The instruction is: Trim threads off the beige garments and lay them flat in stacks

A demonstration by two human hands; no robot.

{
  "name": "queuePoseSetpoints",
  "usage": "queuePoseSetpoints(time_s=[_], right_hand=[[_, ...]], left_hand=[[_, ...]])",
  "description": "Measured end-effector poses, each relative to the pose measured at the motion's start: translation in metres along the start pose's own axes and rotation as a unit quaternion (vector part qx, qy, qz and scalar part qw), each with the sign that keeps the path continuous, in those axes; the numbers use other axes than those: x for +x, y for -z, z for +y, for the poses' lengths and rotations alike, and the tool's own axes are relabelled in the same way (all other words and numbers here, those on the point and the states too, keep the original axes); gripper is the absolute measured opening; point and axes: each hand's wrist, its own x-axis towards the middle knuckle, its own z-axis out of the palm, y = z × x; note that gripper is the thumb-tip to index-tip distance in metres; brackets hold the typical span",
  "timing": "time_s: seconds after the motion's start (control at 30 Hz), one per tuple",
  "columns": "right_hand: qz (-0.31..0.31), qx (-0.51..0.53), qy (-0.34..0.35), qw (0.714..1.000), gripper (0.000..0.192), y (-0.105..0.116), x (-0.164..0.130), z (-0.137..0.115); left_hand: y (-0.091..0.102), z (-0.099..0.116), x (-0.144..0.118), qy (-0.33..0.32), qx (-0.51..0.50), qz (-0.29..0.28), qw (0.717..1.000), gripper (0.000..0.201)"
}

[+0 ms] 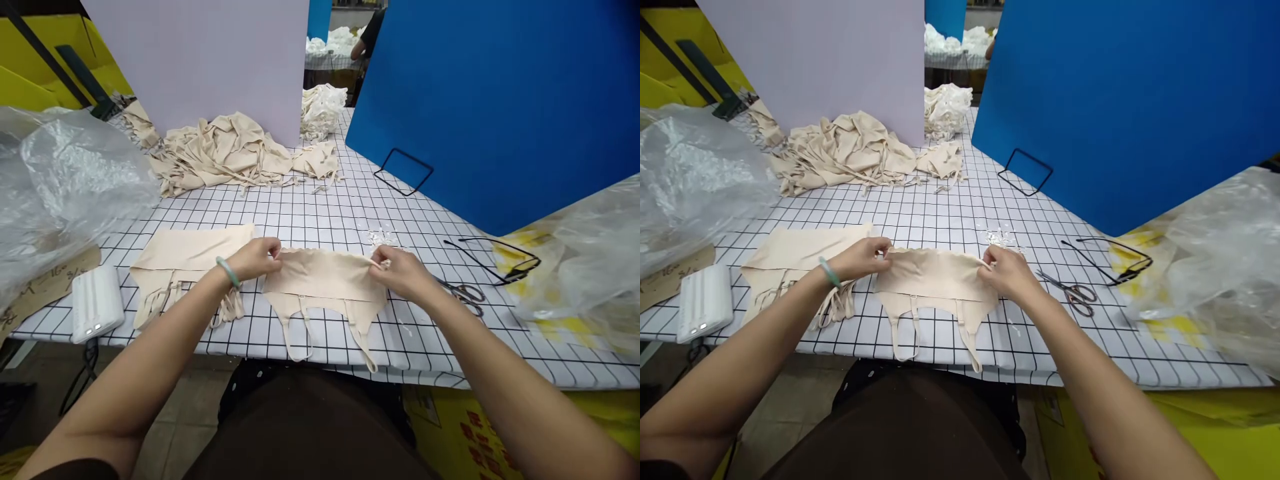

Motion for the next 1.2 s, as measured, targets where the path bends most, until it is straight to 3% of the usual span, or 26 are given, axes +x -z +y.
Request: queuePoseSetpoints(time_s=[0.07, 0.13, 0.2, 0.3, 0.43, 0.57, 0.67, 0.77, 0.83, 0.9, 0.97, 1.07, 1.2], right_hand=[[0.017, 0.17, 0.003, 0.985, 0.009, 0.02, -0.02, -0.003], [0.064, 0.308, 0.054, 0.948, 0.023, 0.042, -0.035, -0.014], [0.136, 0.382, 0.13, 0.905, 0.032, 0.063, -0.043, -0.035], [0.208, 0.419, 0.243, 0.849, 0.027, 0.081, -0.045, -0.081], [0.193, 0.483, 0.317, 0.793, 0.015, 0.069, -0.037, -0.147], [0.114, 0.547, 0.291, 0.777, 0.013, 0.027, -0.031, -0.189], [0.007, 0.571, 0.24, 0.785, 0.019, -0.013, -0.025, -0.206], [-0.06, 0.558, 0.165, 0.811, 0.031, -0.061, -0.006, -0.217], [-0.051, 0.498, 0.13, 0.856, 0.036, -0.098, 0.014, -0.221], [-0.019, 0.419, 0.108, 0.902, 0.038, -0.132, 0.036, -0.222], [0.006, 0.361, 0.095, 0.928, 0.033, -0.157, 0.052, -0.22], [0.02, 0.299, 0.097, 0.949, 0.024, -0.173, 0.061, -0.215], [0.022, 0.243, 0.122, 0.962, 0.024, -0.172, 0.061, -0.213]], left_hand=[[0.015, 0.005, -0.025, -0.058, -0.171, 0.009, 0.984, 0.008], [0.038, 0.011, -0.048, -0.101, -0.314, 0.051, 0.943, 0.012], [0.065, 0.019, -0.071, -0.117, -0.363, 0.131, 0.915, 0.016], [0.107, 0.026, -0.107, -0.143, -0.363, 0.253, 0.885, 0.015], [0.144, 0.015, -0.159, -0.165, -0.328, 0.329, 0.87, 0.019], [0.153, -0.026, -0.204, -0.081, -0.345, 0.378, 0.855, 0.013], [0.145, -0.076, -0.217, -0.011, -0.38, 0.365, 0.85, 0.015], [0.13, -0.132, -0.203, 0.074, -0.398, 0.338, 0.849, 0.021], [0.117, -0.165, -0.18, 0.154, -0.385, 0.32, 0.852, 0.023], [0.103, -0.192, -0.153, 0.188, -0.373, 0.307, 0.855, 0.022], [0.091, -0.211, -0.127, 0.213, -0.355, 0.3, 0.86, 0.019], [0.08, -0.23, -0.102, 0.246, -0.312, 0.29, 0.871, 0.015], [0.081, -0.245, -0.087, 0.255, -0.244, 0.305, 0.885, 0.009]])
